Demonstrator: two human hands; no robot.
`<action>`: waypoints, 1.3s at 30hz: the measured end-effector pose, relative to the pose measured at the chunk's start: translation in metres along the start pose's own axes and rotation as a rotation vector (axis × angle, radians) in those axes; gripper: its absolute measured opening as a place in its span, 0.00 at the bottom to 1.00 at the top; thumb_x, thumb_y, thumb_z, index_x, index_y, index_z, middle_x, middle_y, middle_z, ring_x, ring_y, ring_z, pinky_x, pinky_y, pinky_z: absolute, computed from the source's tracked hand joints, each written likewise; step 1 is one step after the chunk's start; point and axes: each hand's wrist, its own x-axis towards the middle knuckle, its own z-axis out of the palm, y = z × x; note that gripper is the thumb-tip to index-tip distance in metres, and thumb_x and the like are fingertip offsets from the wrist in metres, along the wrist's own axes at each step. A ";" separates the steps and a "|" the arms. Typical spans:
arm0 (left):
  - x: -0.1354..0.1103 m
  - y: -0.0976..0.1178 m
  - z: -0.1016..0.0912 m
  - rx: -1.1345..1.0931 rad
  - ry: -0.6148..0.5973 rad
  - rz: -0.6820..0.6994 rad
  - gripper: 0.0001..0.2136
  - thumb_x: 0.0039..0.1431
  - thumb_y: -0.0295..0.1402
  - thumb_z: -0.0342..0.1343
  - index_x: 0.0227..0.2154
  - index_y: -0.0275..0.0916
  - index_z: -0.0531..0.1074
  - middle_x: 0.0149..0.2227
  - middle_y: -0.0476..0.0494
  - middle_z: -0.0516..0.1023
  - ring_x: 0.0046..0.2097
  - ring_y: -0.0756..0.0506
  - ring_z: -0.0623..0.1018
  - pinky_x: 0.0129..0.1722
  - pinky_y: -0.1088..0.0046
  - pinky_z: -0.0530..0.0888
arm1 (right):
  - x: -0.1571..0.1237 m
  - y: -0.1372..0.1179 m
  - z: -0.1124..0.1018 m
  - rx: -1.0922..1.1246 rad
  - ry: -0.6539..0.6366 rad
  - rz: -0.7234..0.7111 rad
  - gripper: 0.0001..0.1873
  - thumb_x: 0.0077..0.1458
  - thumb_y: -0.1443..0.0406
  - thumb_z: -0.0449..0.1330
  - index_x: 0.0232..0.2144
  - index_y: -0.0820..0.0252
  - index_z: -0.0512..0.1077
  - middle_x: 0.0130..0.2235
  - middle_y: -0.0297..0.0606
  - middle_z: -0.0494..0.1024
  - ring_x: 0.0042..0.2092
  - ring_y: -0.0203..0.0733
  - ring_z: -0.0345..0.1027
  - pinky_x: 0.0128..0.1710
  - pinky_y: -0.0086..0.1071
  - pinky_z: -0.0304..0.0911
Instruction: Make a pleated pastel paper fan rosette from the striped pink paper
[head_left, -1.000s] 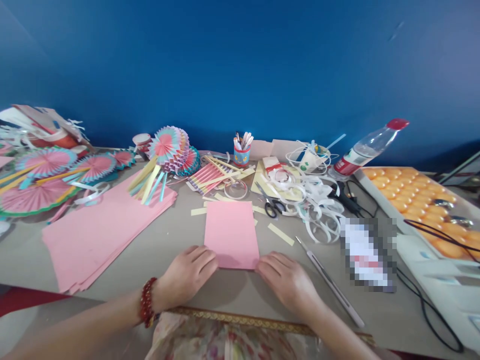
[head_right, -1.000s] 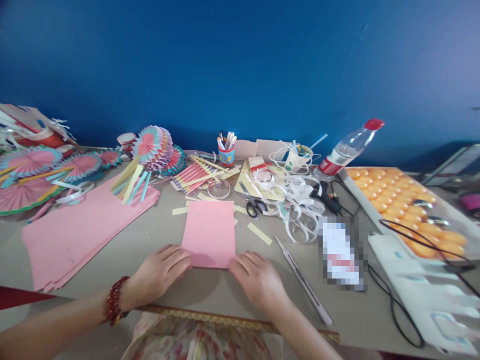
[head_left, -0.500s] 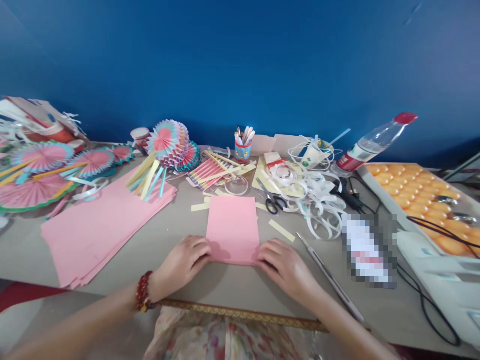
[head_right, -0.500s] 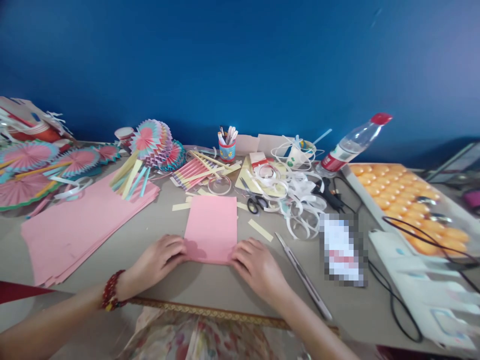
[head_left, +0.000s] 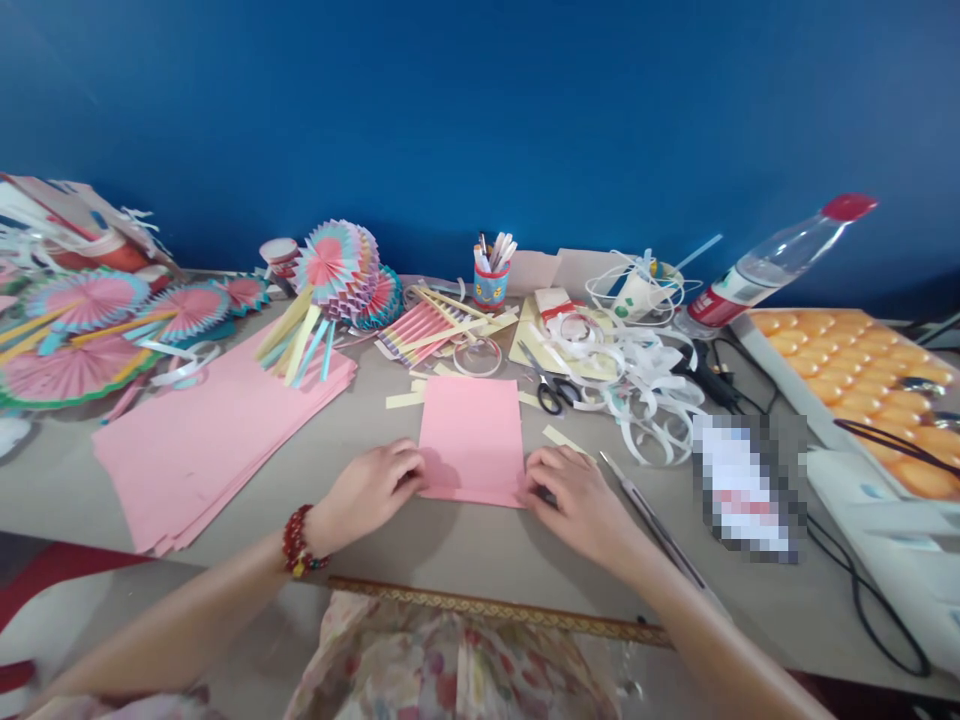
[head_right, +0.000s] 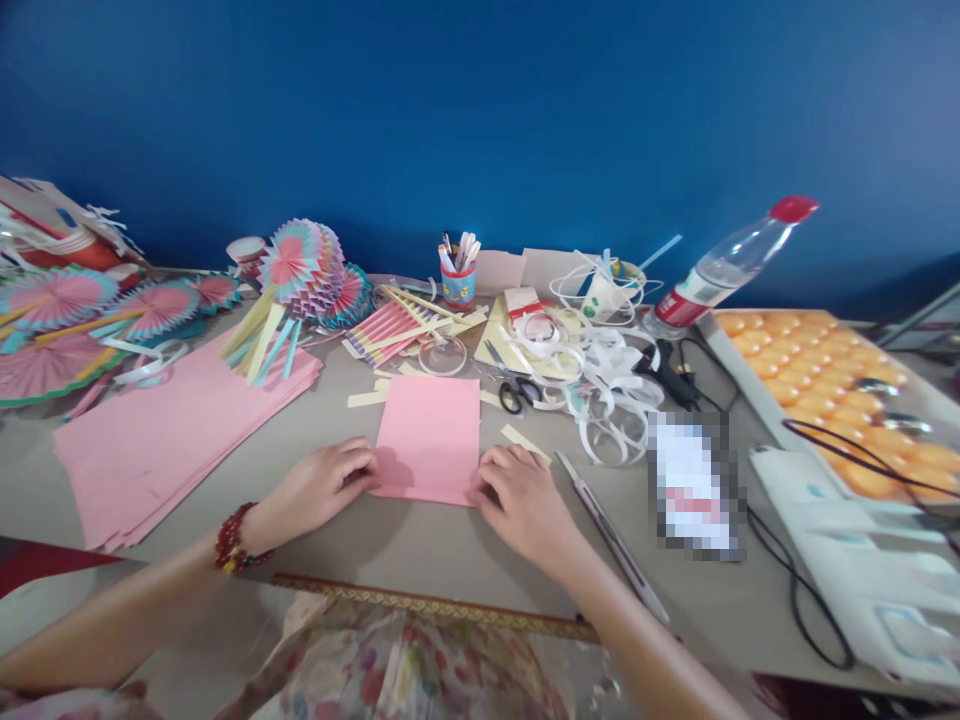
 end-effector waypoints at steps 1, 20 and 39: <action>0.000 0.000 -0.001 -0.005 -0.008 -0.003 0.09 0.67 0.32 0.48 0.31 0.39 0.70 0.34 0.48 0.73 0.35 0.48 0.75 0.37 0.73 0.67 | 0.001 0.000 0.000 -0.014 -0.008 -0.002 0.07 0.59 0.63 0.61 0.28 0.56 0.72 0.36 0.35 0.74 0.40 0.43 0.65 0.41 0.37 0.56; -0.006 -0.006 0.007 0.087 -0.021 0.065 0.09 0.69 0.33 0.45 0.34 0.38 0.67 0.37 0.45 0.70 0.37 0.46 0.72 0.40 0.69 0.68 | 0.003 0.005 0.006 0.052 0.030 -0.031 0.10 0.60 0.59 0.61 0.28 0.56 0.69 0.36 0.34 0.74 0.40 0.41 0.65 0.44 0.37 0.55; 0.000 -0.003 0.001 0.195 -0.096 0.128 0.10 0.69 0.32 0.44 0.34 0.38 0.68 0.37 0.45 0.70 0.38 0.46 0.73 0.40 0.68 0.68 | 0.003 0.008 0.007 0.061 0.026 -0.040 0.12 0.60 0.58 0.60 0.28 0.56 0.68 0.34 0.33 0.73 0.39 0.41 0.66 0.43 0.37 0.56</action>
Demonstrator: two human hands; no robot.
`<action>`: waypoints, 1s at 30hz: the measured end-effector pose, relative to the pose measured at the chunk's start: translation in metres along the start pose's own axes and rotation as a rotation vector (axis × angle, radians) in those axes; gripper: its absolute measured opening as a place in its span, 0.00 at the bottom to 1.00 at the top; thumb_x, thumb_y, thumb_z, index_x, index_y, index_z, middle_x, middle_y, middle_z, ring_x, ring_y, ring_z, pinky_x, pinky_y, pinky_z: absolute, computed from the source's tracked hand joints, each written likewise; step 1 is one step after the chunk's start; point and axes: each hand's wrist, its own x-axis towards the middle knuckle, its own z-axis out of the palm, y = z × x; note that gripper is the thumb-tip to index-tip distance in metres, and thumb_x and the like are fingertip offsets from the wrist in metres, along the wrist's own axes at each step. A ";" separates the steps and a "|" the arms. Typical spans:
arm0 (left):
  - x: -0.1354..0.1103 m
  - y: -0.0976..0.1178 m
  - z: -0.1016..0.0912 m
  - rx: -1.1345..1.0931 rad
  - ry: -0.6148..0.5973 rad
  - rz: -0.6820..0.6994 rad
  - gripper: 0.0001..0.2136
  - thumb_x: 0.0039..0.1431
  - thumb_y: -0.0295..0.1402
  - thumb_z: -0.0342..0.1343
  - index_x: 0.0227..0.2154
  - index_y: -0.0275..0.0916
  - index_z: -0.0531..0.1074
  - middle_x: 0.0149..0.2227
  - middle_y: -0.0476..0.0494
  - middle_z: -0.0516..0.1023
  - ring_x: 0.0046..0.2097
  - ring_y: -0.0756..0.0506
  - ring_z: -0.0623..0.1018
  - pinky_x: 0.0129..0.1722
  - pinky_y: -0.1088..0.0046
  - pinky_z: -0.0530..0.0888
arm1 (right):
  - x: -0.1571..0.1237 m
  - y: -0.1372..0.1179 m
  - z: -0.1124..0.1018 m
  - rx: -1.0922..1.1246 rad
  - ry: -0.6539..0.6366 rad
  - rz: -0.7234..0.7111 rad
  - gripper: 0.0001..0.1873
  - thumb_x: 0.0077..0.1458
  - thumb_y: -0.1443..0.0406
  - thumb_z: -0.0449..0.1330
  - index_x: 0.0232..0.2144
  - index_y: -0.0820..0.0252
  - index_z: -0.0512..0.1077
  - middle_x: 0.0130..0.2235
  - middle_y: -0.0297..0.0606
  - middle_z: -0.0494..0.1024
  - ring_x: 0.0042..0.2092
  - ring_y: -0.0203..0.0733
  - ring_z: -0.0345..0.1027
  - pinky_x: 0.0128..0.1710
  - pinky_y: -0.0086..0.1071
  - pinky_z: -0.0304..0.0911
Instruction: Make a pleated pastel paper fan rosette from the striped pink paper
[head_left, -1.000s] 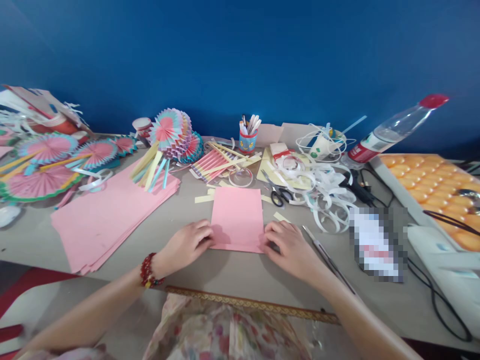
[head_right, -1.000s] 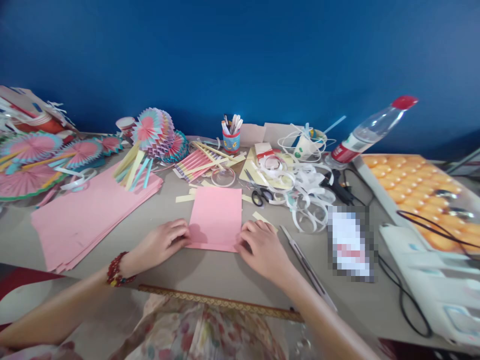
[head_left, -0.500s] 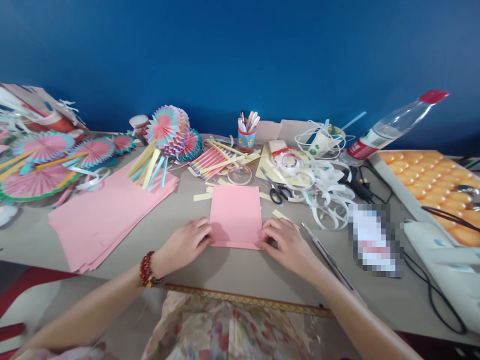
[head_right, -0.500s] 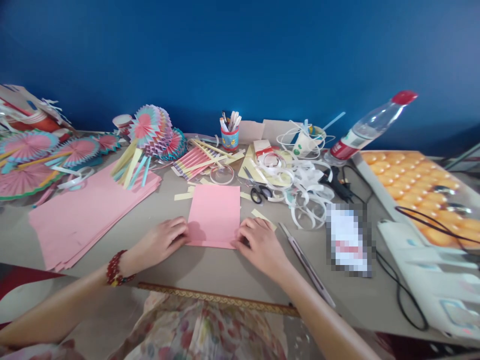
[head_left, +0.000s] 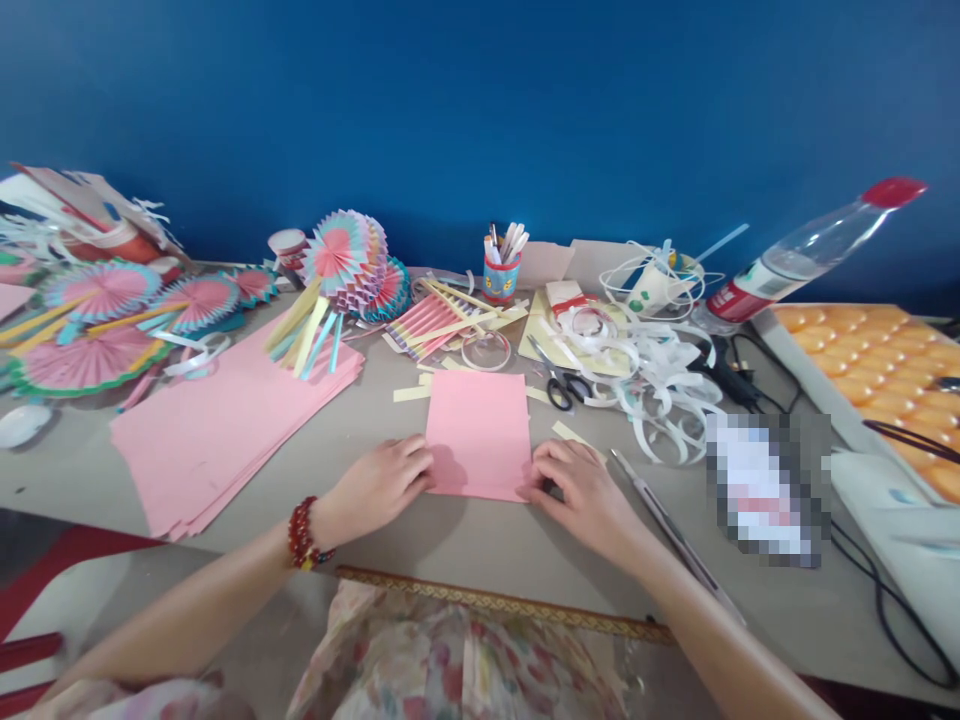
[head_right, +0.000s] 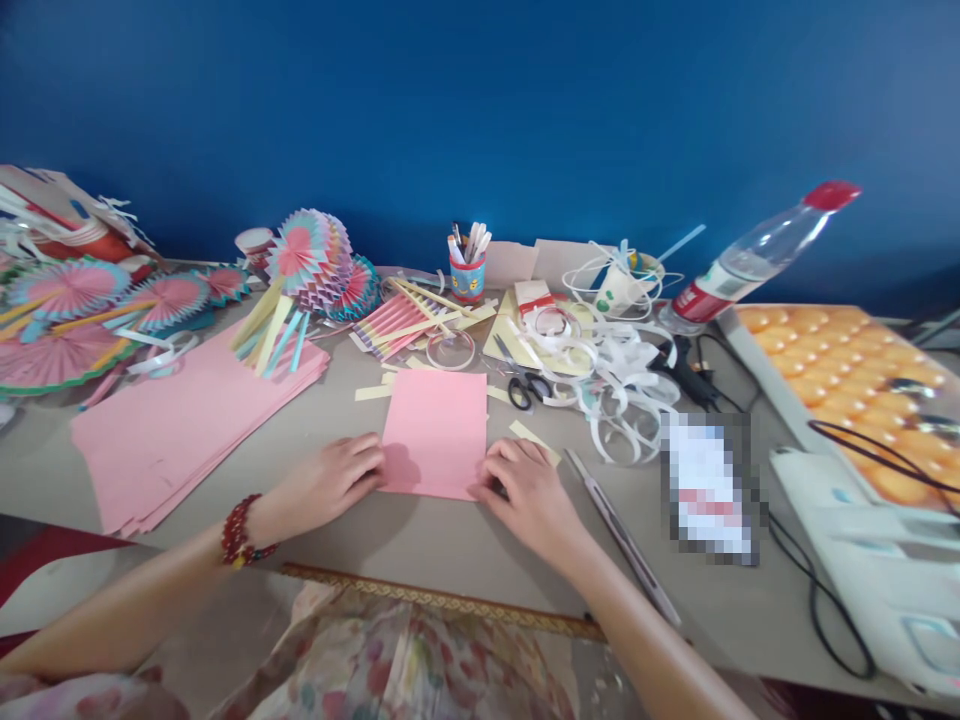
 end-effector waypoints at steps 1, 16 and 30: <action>0.000 0.000 0.000 0.003 -0.002 0.001 0.10 0.69 0.32 0.44 0.34 0.38 0.68 0.37 0.45 0.70 0.38 0.46 0.73 0.41 0.68 0.68 | 0.000 0.000 0.000 0.002 0.000 -0.001 0.12 0.60 0.58 0.60 0.27 0.56 0.69 0.34 0.34 0.73 0.39 0.41 0.66 0.43 0.37 0.56; -0.002 0.001 0.007 0.130 0.013 0.040 0.07 0.69 0.30 0.46 0.35 0.39 0.67 0.40 0.46 0.70 0.38 0.46 0.72 0.40 0.67 0.68 | 0.000 -0.001 0.001 0.015 0.005 -0.003 0.10 0.60 0.60 0.61 0.28 0.57 0.68 0.35 0.33 0.73 0.39 0.40 0.66 0.44 0.37 0.55; -0.006 -0.003 0.015 0.221 0.051 0.089 0.05 0.66 0.27 0.49 0.34 0.39 0.67 0.41 0.45 0.70 0.41 0.44 0.70 0.42 0.64 0.67 | 0.000 0.000 0.000 0.069 -0.037 0.010 0.09 0.59 0.62 0.62 0.28 0.57 0.68 0.36 0.34 0.72 0.41 0.42 0.63 0.47 0.39 0.54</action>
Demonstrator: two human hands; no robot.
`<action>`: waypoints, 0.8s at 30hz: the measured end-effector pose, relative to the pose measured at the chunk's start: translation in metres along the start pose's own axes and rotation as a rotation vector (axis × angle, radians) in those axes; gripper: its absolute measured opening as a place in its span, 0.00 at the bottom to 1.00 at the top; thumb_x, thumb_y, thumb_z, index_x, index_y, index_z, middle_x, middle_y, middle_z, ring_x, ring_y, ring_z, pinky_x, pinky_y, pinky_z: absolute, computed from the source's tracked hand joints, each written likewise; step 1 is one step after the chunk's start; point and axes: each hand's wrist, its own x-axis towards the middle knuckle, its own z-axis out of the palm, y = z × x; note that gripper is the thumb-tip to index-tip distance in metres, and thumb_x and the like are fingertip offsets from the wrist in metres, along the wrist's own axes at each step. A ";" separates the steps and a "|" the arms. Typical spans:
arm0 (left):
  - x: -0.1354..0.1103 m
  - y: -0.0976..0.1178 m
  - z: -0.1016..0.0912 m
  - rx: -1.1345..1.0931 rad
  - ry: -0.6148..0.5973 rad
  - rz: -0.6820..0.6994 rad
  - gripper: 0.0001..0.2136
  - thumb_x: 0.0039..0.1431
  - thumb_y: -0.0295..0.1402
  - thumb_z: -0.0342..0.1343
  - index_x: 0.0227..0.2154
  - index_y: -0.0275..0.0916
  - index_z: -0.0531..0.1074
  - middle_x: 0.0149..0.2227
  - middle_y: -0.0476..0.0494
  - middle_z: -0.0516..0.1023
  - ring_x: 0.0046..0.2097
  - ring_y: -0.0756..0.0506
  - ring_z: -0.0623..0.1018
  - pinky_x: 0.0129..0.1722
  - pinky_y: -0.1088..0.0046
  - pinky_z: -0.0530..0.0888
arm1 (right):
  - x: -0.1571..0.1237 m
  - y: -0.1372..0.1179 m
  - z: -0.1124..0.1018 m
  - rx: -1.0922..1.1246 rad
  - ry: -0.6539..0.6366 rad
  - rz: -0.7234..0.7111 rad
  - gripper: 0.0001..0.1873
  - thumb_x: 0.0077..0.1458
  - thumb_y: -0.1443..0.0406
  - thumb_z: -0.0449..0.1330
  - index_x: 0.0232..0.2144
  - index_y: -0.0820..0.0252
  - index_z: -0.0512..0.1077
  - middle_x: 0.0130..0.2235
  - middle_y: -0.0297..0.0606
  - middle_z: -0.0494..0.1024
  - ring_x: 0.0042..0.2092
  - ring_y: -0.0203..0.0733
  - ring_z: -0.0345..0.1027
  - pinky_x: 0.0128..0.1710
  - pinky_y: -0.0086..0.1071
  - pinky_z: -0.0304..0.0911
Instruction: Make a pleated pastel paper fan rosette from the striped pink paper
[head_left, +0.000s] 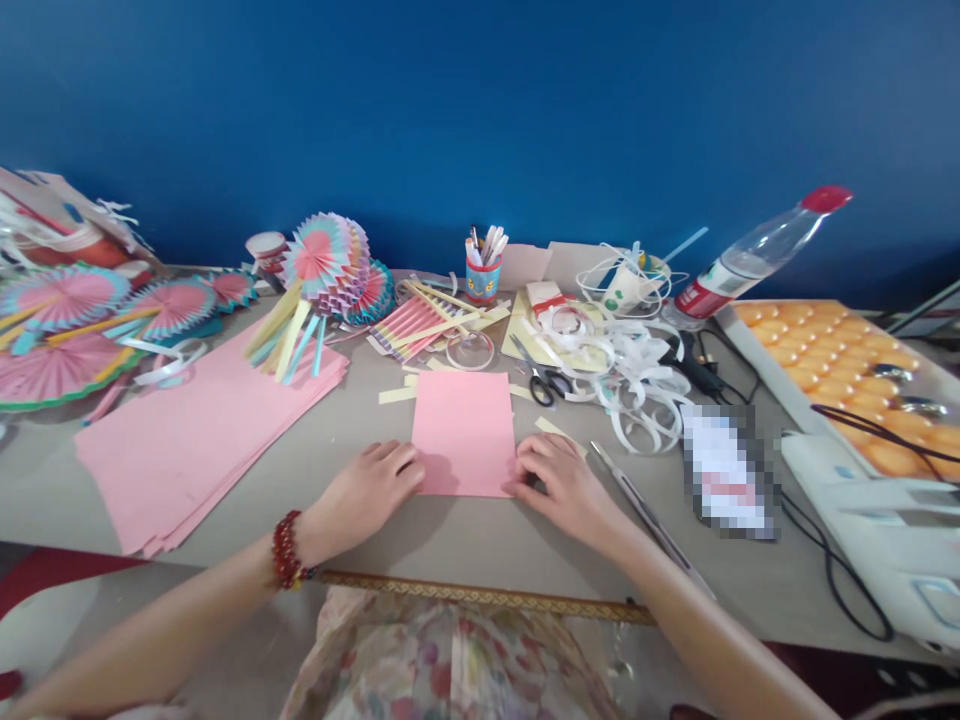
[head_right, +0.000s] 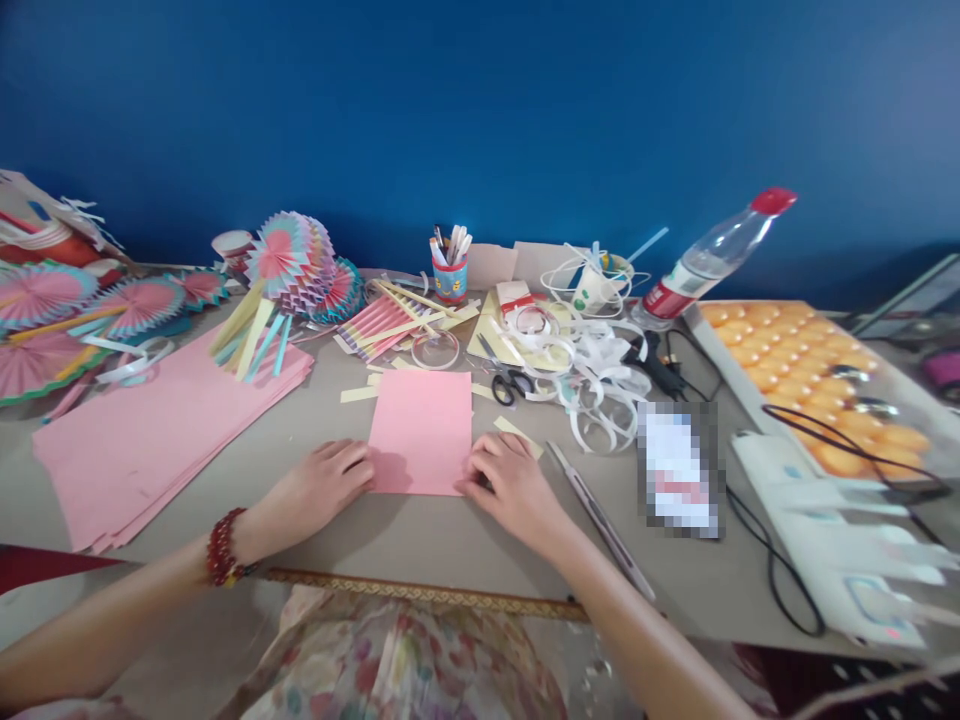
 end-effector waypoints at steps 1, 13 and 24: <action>0.000 0.000 0.000 0.000 0.004 -0.002 0.05 0.66 0.27 0.49 0.34 0.39 0.67 0.40 0.45 0.70 0.41 0.44 0.70 0.42 0.64 0.67 | 0.000 0.000 0.000 -0.001 0.002 0.000 0.09 0.59 0.62 0.62 0.28 0.57 0.68 0.36 0.34 0.72 0.41 0.42 0.63 0.47 0.39 0.54; 0.002 0.001 -0.001 0.009 -0.003 -0.008 0.04 0.66 0.28 0.51 0.33 0.39 0.66 0.39 0.46 0.70 0.40 0.44 0.70 0.41 0.64 0.66 | -0.004 -0.001 0.001 -0.028 0.022 -0.017 0.09 0.59 0.62 0.62 0.29 0.57 0.67 0.37 0.34 0.72 0.42 0.42 0.63 0.49 0.39 0.55; 0.001 0.000 0.000 0.003 0.010 0.007 0.05 0.66 0.28 0.49 0.33 0.39 0.66 0.39 0.45 0.70 0.40 0.44 0.70 0.41 0.64 0.66 | -0.005 -0.006 0.003 -0.128 0.063 -0.029 0.08 0.59 0.62 0.61 0.29 0.56 0.68 0.37 0.34 0.73 0.42 0.43 0.64 0.57 0.46 0.53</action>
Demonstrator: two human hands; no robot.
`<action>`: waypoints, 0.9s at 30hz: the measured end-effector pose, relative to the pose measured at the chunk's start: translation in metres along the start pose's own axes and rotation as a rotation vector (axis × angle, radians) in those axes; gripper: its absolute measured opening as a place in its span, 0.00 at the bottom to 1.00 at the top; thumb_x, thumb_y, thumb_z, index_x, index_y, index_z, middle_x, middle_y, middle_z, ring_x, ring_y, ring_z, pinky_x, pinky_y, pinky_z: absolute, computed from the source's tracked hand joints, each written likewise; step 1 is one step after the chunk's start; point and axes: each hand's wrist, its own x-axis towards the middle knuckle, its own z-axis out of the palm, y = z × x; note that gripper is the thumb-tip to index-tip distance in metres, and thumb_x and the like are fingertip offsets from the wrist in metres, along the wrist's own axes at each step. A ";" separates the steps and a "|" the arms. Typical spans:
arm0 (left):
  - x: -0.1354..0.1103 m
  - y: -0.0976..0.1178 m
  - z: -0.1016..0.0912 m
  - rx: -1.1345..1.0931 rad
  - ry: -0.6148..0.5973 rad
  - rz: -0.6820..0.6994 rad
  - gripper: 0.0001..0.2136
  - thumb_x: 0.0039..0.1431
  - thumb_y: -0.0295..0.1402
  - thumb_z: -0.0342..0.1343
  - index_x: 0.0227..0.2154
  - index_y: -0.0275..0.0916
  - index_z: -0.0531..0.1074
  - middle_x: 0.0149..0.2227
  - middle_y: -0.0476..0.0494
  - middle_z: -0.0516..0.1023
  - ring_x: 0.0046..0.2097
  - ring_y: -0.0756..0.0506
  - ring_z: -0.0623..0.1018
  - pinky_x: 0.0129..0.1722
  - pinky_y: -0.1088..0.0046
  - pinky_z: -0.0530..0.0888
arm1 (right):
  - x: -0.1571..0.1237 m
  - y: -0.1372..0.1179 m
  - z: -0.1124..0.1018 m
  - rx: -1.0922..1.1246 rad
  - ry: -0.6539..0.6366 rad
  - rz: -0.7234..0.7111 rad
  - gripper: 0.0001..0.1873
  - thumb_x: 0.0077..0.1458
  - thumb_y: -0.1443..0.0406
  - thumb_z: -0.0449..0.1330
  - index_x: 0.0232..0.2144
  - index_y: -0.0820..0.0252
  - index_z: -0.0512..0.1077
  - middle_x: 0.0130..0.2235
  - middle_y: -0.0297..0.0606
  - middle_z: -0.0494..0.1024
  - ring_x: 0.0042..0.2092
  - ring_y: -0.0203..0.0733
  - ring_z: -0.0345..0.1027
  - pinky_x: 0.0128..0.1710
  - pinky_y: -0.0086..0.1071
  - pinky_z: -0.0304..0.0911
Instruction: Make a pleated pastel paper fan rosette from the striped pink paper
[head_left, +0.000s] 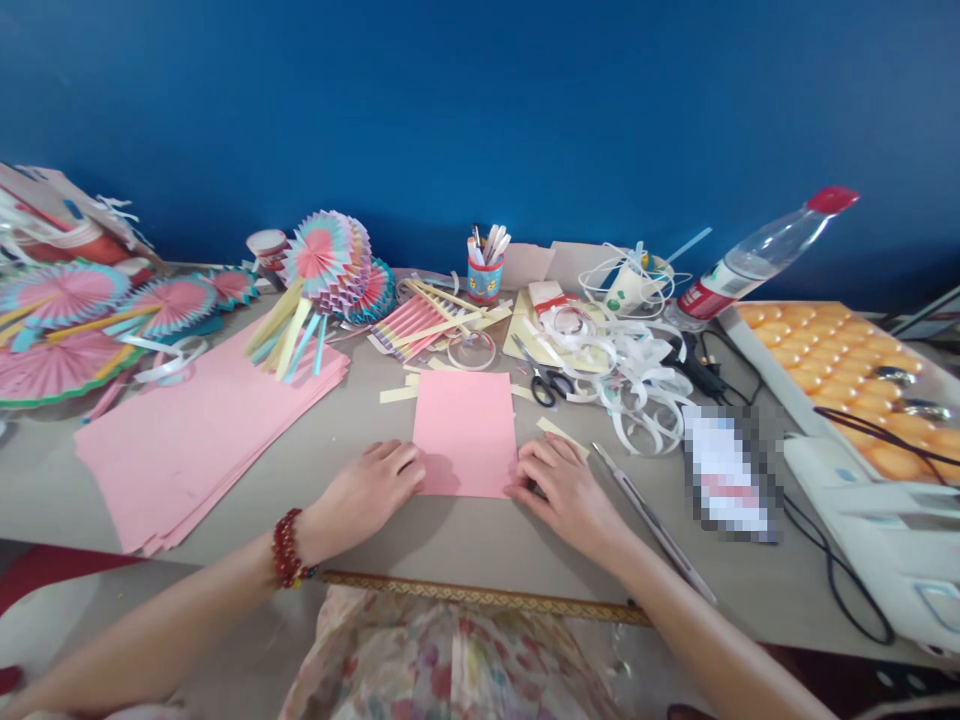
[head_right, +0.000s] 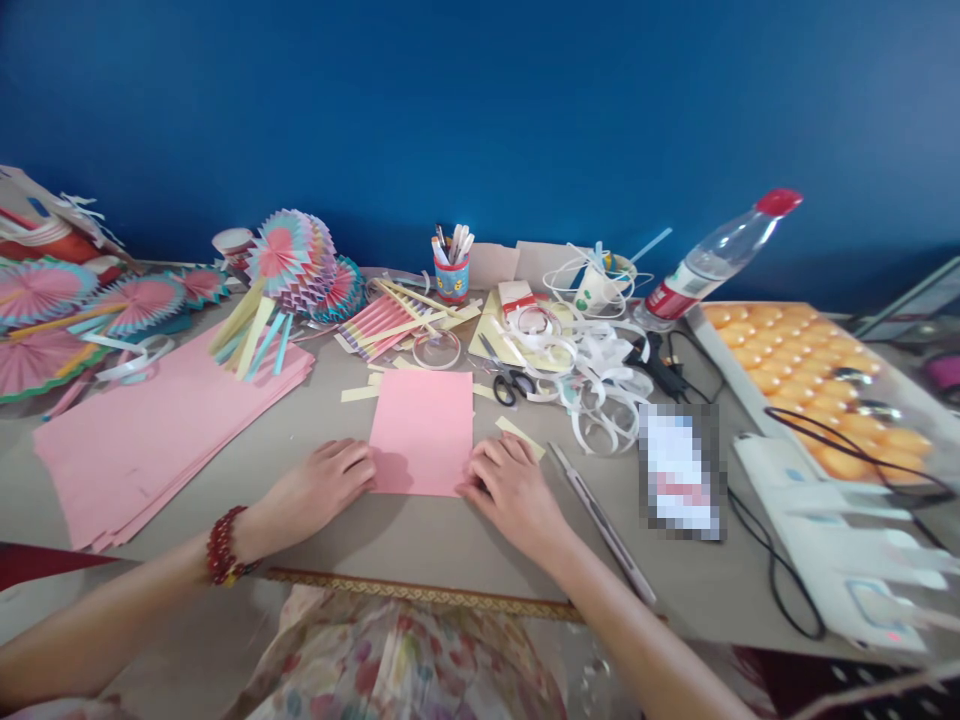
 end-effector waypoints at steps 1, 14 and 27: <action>0.000 0.000 0.000 -0.002 0.001 -0.002 0.05 0.66 0.28 0.49 0.33 0.39 0.66 0.39 0.45 0.70 0.40 0.44 0.70 0.41 0.64 0.66 | 0.000 -0.001 0.000 -0.006 0.008 -0.001 0.08 0.59 0.62 0.61 0.29 0.56 0.68 0.36 0.34 0.73 0.42 0.43 0.64 0.57 0.46 0.53; -0.007 -0.005 0.004 0.004 0.075 0.081 0.23 0.63 0.24 0.49 0.59 0.50 0.63 0.56 0.41 0.67 0.53 0.41 0.68 0.52 0.61 0.66 | -0.008 -0.005 0.013 -0.180 0.135 -0.190 0.11 0.61 0.71 0.56 0.39 0.52 0.75 0.43 0.37 0.76 0.45 0.43 0.67 0.61 0.50 0.48; 0.004 -0.003 -0.017 0.109 0.016 0.289 0.26 0.63 0.27 0.50 0.63 0.53 0.58 0.69 0.48 0.52 0.66 0.38 0.56 0.63 0.52 0.55 | -0.013 -0.012 0.013 -0.282 0.072 -0.352 0.16 0.60 0.69 0.60 0.49 0.51 0.74 0.45 0.35 0.79 0.47 0.44 0.66 0.62 0.50 0.50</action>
